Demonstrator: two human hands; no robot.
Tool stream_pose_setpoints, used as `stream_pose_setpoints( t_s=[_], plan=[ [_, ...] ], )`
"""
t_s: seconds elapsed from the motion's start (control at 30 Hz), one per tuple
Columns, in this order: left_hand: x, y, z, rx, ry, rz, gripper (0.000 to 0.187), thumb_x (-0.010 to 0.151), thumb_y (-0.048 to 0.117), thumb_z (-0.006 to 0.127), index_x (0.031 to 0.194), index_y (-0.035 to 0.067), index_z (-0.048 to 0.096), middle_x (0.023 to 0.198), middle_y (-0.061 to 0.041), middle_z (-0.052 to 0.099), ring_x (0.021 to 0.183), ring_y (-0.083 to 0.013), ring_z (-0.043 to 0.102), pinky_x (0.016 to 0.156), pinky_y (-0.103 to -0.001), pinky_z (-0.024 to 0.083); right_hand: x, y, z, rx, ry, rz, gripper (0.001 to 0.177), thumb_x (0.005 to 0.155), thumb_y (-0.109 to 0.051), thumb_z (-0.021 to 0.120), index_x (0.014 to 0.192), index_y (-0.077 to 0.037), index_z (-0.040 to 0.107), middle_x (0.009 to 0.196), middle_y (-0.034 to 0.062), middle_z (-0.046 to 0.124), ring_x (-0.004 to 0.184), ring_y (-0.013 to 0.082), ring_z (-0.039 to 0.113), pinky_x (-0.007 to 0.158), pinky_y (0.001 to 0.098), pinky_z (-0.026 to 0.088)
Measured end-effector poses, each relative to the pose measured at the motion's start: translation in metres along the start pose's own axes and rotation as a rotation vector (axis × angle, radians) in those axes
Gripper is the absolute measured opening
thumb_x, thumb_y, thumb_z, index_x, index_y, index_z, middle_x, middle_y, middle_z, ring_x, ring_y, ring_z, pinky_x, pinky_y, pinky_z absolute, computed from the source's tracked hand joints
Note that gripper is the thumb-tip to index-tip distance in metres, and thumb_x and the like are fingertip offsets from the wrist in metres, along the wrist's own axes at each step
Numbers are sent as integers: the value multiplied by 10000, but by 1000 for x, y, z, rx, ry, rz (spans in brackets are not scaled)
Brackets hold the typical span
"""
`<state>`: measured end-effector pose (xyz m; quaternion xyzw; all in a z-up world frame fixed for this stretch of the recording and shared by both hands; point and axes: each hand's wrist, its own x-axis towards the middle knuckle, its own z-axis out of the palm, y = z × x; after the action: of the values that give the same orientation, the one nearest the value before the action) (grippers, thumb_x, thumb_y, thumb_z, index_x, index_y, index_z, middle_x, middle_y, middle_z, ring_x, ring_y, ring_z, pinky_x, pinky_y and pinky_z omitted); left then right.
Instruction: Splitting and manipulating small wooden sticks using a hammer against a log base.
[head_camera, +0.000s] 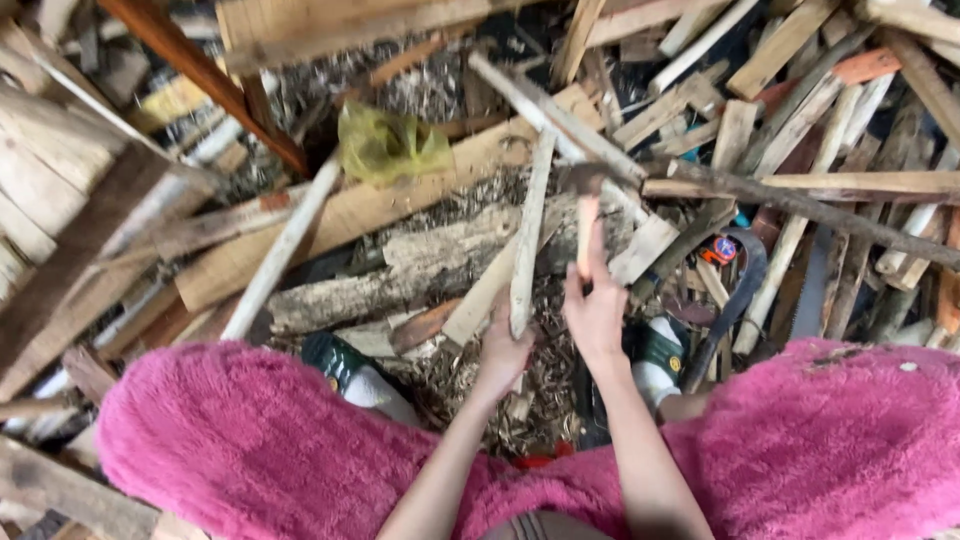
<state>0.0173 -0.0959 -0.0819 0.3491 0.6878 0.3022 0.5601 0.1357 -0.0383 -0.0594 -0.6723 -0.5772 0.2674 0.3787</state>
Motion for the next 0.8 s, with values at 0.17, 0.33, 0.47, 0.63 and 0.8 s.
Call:
stream_pose_setpoints(
  t_s=[0.17,0.33,0.47,0.63,0.8],
  plan=[
    [-57,73,-10,24,15,-51,737,1004,62,536,1629,99,148,1394,-396,509,1063,-387,664,844,-436,574,-1,16,8,112,136,-244,692,1021,43,565,1629,-166,310,1017,296,708,619,214,654,527,289,542],
    [-21,23,7,51,16,-63,734,1000,152,563,1631,178,190,1125,-355,668,697,-306,727,556,-343,589,-11,-18,5,-30,-169,-89,579,974,97,533,1532,76,383,857,345,695,713,416,716,678,467,574],
    [-21,30,0,-22,15,-61,720,1011,98,519,1634,149,161,1096,-352,655,658,-237,684,513,-274,560,-4,29,24,-213,-237,-72,698,954,-43,574,1590,-256,380,895,305,732,735,368,739,687,463,595],
    [-6,-1,6,51,-31,-18,728,1041,162,513,1643,113,107,1246,-422,582,949,-427,727,647,-430,592,-11,19,10,-81,-20,-98,704,962,-84,647,1595,-259,394,846,361,700,747,456,724,622,531,543],
    [-46,61,-6,25,0,-31,746,1019,95,538,1635,123,117,1384,-427,494,1094,-459,688,799,-456,600,9,42,21,31,102,-241,719,1023,51,585,1641,-164,288,776,177,725,493,148,589,489,253,490]
  ],
)
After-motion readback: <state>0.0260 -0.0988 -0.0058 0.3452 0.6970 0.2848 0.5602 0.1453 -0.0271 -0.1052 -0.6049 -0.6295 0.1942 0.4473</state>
